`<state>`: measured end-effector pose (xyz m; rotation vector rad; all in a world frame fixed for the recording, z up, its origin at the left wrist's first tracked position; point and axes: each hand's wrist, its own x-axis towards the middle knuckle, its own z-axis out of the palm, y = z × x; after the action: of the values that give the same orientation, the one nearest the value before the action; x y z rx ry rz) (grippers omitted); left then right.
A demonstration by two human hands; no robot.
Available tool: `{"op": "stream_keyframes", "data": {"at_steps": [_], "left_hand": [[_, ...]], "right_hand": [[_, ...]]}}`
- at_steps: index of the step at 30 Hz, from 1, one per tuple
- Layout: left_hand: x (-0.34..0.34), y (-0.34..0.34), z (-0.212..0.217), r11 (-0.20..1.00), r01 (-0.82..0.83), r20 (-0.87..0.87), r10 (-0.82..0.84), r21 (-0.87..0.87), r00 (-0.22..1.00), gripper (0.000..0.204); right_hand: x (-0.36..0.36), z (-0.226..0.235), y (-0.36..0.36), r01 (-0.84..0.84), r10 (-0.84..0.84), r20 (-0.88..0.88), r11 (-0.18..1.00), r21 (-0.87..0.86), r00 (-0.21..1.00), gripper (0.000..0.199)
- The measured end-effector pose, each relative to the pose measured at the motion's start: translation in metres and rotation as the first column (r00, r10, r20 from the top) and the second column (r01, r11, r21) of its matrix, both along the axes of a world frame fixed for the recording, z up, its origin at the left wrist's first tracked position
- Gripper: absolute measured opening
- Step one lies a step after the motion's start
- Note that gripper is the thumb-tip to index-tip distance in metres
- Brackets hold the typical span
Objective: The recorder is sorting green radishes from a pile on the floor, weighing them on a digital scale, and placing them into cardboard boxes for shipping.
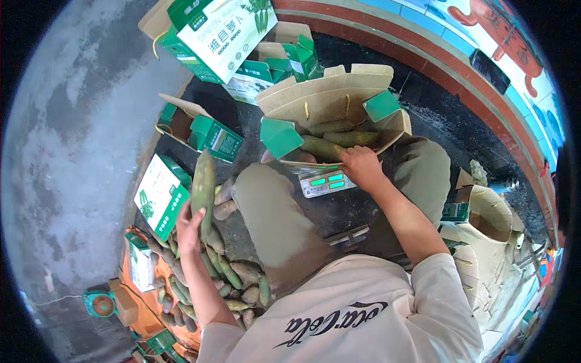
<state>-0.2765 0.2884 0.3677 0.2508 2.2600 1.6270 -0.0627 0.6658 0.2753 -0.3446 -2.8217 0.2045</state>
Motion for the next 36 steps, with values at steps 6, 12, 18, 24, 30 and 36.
{"op": "stream_keyframes", "data": {"at_steps": [6, 12, 18, 24, 30, 36], "left_hand": [[0.002, 0.137, 0.083, 0.848, 0.448, -0.294, -0.522, -0.284, 0.801, 0.048], [0.019, 0.237, 0.051, 0.732, 0.560, -0.309, -0.675, -0.388, 0.670, 0.053], [0.045, 0.227, 0.049, 0.863, 0.427, -0.556, -0.503, -0.272, 0.662, 0.044], [0.059, 0.102, 0.033, 0.967, 0.102, -0.521, -0.213, -0.233, 0.827, 0.037], [0.102, -0.044, -0.041, 0.748, -0.123, -0.416, -0.218, -0.652, 0.883, 0.041], [0.153, -0.146, -0.144, 0.437, 0.055, -0.020, -0.164, -0.898, 0.986, 0.041]], "right_hand": [[0.006, -0.002, 0.001, -0.015, 0.015, -0.050, 1.000, 0.019, 0.999, 0.011], [0.003, -0.008, 0.002, -0.059, 0.062, -0.123, 0.998, 0.034, 0.990, 0.005], [0.003, -0.015, 0.005, -0.084, 0.086, -0.181, 0.996, 0.020, 0.980, 0.005], [0.003, -0.005, 0.010, -0.118, 0.108, -0.154, 0.992, -0.053, 0.982, 0.016], [0.020, 0.009, 0.013, -0.104, 0.099, -0.223, 0.995, -0.011, 0.970, 0.020], [0.036, 0.032, 0.021, -0.063, 0.076, -0.369, 0.997, 0.047, 0.926, 0.038]]}}
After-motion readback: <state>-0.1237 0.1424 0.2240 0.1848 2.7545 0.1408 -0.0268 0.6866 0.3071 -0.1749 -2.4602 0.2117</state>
